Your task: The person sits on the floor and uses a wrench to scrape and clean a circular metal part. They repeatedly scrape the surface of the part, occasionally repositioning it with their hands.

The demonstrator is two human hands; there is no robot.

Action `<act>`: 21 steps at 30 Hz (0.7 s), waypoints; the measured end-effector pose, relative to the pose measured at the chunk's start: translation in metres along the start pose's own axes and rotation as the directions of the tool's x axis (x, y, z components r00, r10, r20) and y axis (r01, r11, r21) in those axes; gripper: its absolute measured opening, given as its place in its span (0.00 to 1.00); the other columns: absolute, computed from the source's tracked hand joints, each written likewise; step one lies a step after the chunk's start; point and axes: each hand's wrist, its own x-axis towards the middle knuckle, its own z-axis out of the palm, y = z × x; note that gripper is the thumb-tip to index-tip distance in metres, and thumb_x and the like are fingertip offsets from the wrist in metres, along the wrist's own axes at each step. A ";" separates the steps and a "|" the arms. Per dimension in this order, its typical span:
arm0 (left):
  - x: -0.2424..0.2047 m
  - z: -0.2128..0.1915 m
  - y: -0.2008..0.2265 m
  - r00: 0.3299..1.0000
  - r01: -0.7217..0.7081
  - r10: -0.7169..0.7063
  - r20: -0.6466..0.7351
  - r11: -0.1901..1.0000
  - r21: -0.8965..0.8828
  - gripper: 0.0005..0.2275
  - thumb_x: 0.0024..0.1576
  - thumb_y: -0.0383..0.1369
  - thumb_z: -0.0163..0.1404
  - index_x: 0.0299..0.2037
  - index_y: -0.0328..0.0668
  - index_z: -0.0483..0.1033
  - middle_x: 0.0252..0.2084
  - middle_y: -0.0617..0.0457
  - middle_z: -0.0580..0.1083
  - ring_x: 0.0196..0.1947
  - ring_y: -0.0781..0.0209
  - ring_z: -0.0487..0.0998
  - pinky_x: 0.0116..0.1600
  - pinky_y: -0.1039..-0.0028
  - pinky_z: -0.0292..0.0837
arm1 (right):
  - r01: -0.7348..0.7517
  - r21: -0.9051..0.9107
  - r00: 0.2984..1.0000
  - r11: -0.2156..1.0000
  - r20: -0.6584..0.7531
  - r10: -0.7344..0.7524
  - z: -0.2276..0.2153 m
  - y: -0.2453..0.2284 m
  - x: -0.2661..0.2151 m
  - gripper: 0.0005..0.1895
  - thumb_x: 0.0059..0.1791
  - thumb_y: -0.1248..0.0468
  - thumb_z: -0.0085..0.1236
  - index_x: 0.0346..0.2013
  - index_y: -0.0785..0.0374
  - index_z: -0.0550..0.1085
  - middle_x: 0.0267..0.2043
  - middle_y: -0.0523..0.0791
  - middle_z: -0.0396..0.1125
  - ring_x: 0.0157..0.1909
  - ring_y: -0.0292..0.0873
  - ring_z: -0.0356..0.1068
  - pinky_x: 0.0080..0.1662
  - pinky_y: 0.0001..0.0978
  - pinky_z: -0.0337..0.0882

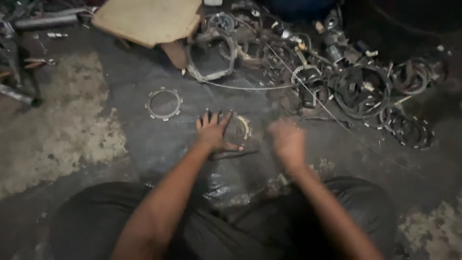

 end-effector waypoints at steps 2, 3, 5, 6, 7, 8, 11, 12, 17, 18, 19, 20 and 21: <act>0.000 -0.004 -0.002 1.000 -0.004 0.004 -0.006 1.000 -0.012 0.61 0.30 0.68 0.65 0.76 0.69 0.42 0.79 0.47 0.45 0.77 0.33 0.35 0.74 0.39 0.32 | -0.312 -0.266 0.793 0.912 0.455 0.404 0.013 -0.021 -0.011 0.19 0.56 0.53 0.49 0.35 0.65 0.78 0.35 0.56 0.73 0.39 0.61 0.72 0.41 0.48 0.70; 0.001 -0.002 -0.003 1.000 -0.010 0.010 -0.004 1.000 -0.017 0.61 0.31 0.68 0.65 0.76 0.69 0.43 0.79 0.47 0.45 0.77 0.32 0.34 0.74 0.40 0.32 | -0.340 -0.374 0.666 0.863 0.552 0.501 0.011 -0.026 -0.011 0.20 0.56 0.52 0.49 0.35 0.66 0.77 0.34 0.57 0.72 0.38 0.61 0.72 0.40 0.49 0.70; 0.019 -0.003 -0.004 0.998 -0.033 0.035 -0.054 0.999 0.043 0.60 0.31 0.66 0.65 0.76 0.68 0.42 0.79 0.49 0.46 0.77 0.33 0.35 0.73 0.38 0.33 | -0.361 -0.242 0.799 0.901 0.418 0.433 -0.002 -0.010 0.014 0.22 0.56 0.50 0.49 0.36 0.67 0.76 0.32 0.57 0.71 0.36 0.62 0.71 0.38 0.50 0.69; 0.009 0.012 -0.007 0.999 -0.031 0.034 -0.037 0.997 0.067 0.60 0.32 0.65 0.65 0.77 0.68 0.42 0.79 0.49 0.47 0.78 0.33 0.36 0.72 0.37 0.34 | -0.370 -0.038 0.888 0.928 0.278 0.366 -0.005 -0.005 0.009 0.23 0.57 0.49 0.48 0.36 0.68 0.75 0.31 0.57 0.71 0.35 0.62 0.70 0.37 0.50 0.69; 0.001 0.022 -0.010 0.998 -0.039 0.042 -0.043 0.997 0.062 0.60 0.32 0.65 0.65 0.77 0.68 0.43 0.78 0.48 0.47 0.77 0.32 0.37 0.73 0.38 0.34 | -0.432 0.143 0.901 0.890 0.114 0.419 -0.002 -0.005 -0.005 0.24 0.57 0.48 0.48 0.37 0.68 0.75 0.30 0.58 0.70 0.33 0.62 0.70 0.36 0.51 0.68; 0.007 0.018 -0.011 0.996 -0.049 0.053 -0.070 0.997 0.061 0.60 0.32 0.65 0.65 0.77 0.68 0.43 0.78 0.47 0.48 0.77 0.32 0.38 0.73 0.39 0.35 | -0.465 0.261 0.874 0.846 -0.018 0.486 0.004 -0.005 -0.008 0.25 0.57 0.47 0.48 0.37 0.69 0.74 0.29 0.58 0.70 0.32 0.63 0.69 0.35 0.51 0.68; 0.005 0.000 -0.009 0.997 -0.035 0.037 -0.066 0.999 0.030 0.62 0.30 0.66 0.66 0.76 0.66 0.43 0.78 0.47 0.47 0.77 0.33 0.38 0.73 0.39 0.34 | -0.290 -0.366 0.738 0.884 0.502 0.451 0.021 -0.011 -0.017 0.22 0.50 0.46 0.57 0.37 0.63 0.82 0.35 0.56 0.73 0.38 0.61 0.74 0.42 0.53 0.73; 0.002 0.000 -0.003 0.999 -0.033 0.033 -0.042 0.999 0.013 0.63 0.29 0.67 0.66 0.76 0.65 0.42 0.78 0.47 0.47 0.77 0.34 0.37 0.73 0.39 0.34 | -0.317 -0.385 0.712 0.866 0.507 0.486 0.018 -0.008 -0.020 0.23 0.51 0.45 0.56 0.37 0.63 0.81 0.36 0.56 0.73 0.39 0.61 0.73 0.44 0.52 0.72; -0.005 0.013 -0.008 0.995 -0.060 0.060 -0.084 0.998 0.004 0.62 0.30 0.66 0.65 0.77 0.63 0.44 0.77 0.45 0.49 0.77 0.33 0.40 0.73 0.38 0.35 | 0.077 0.149 0.997 0.986 -0.006 -0.077 0.034 0.044 -0.027 0.14 0.57 0.61 0.46 0.42 0.68 0.77 0.46 0.54 0.74 0.50 0.57 0.73 0.54 0.48 0.72; 0.008 0.003 -0.009 0.984 -0.093 0.089 -0.157 0.995 -0.018 0.63 0.29 0.68 0.64 0.77 0.60 0.44 0.77 0.44 0.50 0.77 0.32 0.41 0.73 0.38 0.36 | 0.018 0.078 1.000 0.997 -0.003 -0.018 0.044 0.050 -0.031 0.13 0.54 0.63 0.46 0.40 0.67 0.77 0.45 0.54 0.74 0.49 0.57 0.73 0.52 0.48 0.71; 0.005 0.003 -0.008 0.990 -0.074 0.074 -0.120 0.997 0.002 0.63 0.29 0.68 0.64 0.77 0.61 0.44 0.77 0.44 0.50 0.77 0.32 0.41 0.73 0.38 0.35 | -0.040 0.006 0.999 0.999 -0.003 0.040 0.053 0.052 -0.036 0.13 0.50 0.64 0.46 0.38 0.66 0.78 0.43 0.54 0.74 0.47 0.57 0.72 0.51 0.49 0.71; 0.003 0.003 -0.005 0.993 -0.064 0.066 -0.100 0.998 0.025 0.63 0.29 0.68 0.64 0.77 0.61 0.44 0.77 0.44 0.50 0.77 0.32 0.41 0.73 0.38 0.34 | -0.206 0.006 0.962 0.979 0.185 0.201 0.065 0.051 -0.040 0.13 0.51 0.60 0.50 0.38 0.68 0.77 0.41 0.56 0.72 0.46 0.58 0.71 0.49 0.50 0.70; 0.003 0.003 -0.003 0.995 -0.054 0.057 -0.079 0.997 0.049 0.63 0.29 0.69 0.64 0.76 0.62 0.45 0.76 0.44 0.50 0.76 0.32 0.40 0.73 0.38 0.33 | -0.366 -0.025 0.865 0.930 0.360 0.350 0.076 0.045 -0.045 0.16 0.53 0.56 0.55 0.37 0.70 0.75 0.39 0.58 0.71 0.45 0.59 0.71 0.48 0.50 0.69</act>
